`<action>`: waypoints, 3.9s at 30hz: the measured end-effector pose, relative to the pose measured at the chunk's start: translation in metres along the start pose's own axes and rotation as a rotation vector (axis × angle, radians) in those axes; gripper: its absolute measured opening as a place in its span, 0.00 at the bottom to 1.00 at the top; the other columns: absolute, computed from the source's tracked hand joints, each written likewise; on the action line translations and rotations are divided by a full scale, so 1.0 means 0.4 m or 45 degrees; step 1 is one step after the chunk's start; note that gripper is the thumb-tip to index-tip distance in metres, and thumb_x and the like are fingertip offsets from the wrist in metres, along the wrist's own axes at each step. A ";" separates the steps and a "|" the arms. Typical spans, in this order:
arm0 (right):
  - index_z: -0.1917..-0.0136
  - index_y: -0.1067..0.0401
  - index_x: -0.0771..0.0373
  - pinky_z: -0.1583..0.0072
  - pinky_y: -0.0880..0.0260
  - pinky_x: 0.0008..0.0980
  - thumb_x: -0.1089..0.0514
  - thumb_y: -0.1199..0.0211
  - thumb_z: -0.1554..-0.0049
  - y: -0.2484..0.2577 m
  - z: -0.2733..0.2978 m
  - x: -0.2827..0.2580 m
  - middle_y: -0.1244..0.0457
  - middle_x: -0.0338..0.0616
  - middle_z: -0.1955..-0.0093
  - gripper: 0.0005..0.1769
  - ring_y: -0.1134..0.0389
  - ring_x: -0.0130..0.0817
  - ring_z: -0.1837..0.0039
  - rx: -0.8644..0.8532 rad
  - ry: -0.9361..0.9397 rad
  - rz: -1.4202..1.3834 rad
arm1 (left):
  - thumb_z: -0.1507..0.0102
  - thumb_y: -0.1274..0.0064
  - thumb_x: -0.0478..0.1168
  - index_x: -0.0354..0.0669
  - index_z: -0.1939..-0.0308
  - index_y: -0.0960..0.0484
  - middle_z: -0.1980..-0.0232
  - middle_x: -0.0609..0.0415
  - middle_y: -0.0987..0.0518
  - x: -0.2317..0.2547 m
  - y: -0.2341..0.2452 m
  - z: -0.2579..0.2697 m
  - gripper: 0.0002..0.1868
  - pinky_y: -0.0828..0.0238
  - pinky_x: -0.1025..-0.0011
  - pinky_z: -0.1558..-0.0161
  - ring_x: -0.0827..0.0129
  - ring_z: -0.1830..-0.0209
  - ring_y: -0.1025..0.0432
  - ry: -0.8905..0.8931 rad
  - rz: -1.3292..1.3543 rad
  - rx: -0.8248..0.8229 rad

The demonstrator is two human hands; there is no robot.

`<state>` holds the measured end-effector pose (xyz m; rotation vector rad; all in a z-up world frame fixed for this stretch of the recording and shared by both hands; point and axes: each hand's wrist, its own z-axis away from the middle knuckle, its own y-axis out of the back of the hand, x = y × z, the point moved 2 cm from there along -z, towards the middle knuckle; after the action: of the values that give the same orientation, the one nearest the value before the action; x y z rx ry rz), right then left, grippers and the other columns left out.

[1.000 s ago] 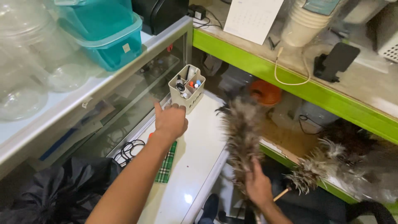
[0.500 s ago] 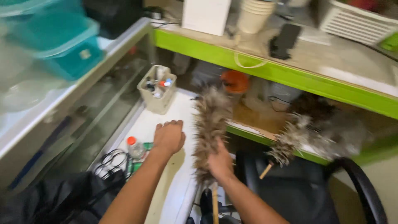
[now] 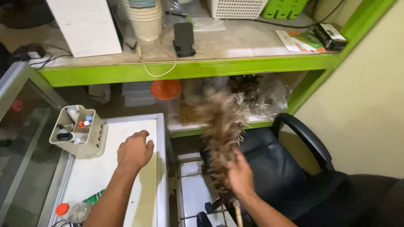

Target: Dust a shelf and various objects using a feather duster.

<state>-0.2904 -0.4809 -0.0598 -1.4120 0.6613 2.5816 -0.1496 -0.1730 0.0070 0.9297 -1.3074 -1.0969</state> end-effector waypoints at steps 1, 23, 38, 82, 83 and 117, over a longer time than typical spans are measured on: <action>0.22 0.39 0.53 0.54 0.33 0.31 0.65 0.46 0.43 0.032 -0.041 0.034 0.31 0.46 0.52 0.36 0.33 0.28 0.58 0.134 0.346 -0.207 | 0.36 0.51 0.49 0.49 0.42 0.21 0.42 0.48 0.20 0.021 0.000 -0.011 0.20 0.30 0.52 0.42 0.52 0.42 0.25 -0.041 0.031 0.028; 0.20 0.44 0.50 0.35 0.34 0.43 0.57 0.40 0.51 0.529 -0.273 -0.552 0.35 0.66 0.38 0.45 0.32 0.57 0.36 0.447 0.556 0.820 | 0.35 0.49 0.47 0.37 0.50 0.24 0.48 0.36 0.21 0.675 0.204 -0.284 0.17 0.29 0.45 0.50 0.38 0.48 0.27 -0.799 0.164 0.390; 0.23 0.41 0.36 0.34 0.33 0.45 0.56 0.45 0.49 0.549 -0.324 -0.539 0.36 0.55 0.36 0.41 0.30 0.56 0.40 0.242 0.636 0.798 | 0.37 0.46 0.46 0.34 0.42 0.28 0.38 0.37 0.26 0.745 0.028 -0.456 0.25 0.32 0.51 0.39 0.42 0.37 0.32 -0.688 -0.026 0.269; 0.21 0.41 0.45 0.34 0.33 0.36 0.56 0.41 0.41 0.337 -0.332 -0.644 0.33 0.52 0.33 0.35 0.28 0.44 0.36 0.253 0.542 0.320 | 0.36 0.60 0.55 0.46 0.32 0.27 0.26 0.44 0.34 0.816 0.031 -0.764 0.31 0.54 0.40 0.30 0.49 0.26 0.44 -0.809 -0.288 0.163; 0.23 0.38 0.47 0.34 0.35 0.35 0.57 0.40 0.42 0.338 -0.362 -0.627 0.34 0.51 0.32 0.34 0.30 0.40 0.35 0.230 0.677 0.388 | 0.37 0.59 0.56 0.46 0.33 0.27 0.25 0.44 0.36 0.814 0.033 -0.769 0.31 0.56 0.42 0.29 0.50 0.26 0.46 -0.779 -0.403 0.120; 0.24 0.39 0.46 0.33 0.36 0.35 0.56 0.40 0.43 0.470 -0.369 -0.563 0.34 0.51 0.31 0.34 0.31 0.42 0.31 0.334 0.617 0.371 | 0.36 0.48 0.42 0.48 0.39 0.19 0.34 0.47 0.23 0.842 0.065 -1.034 0.21 0.48 0.34 0.32 0.52 0.31 0.33 -0.626 -0.136 0.322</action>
<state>-0.1100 -0.6916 0.1164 -1.9831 1.3036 2.2222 0.2465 -0.5214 0.0900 0.9561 -1.8484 -1.3158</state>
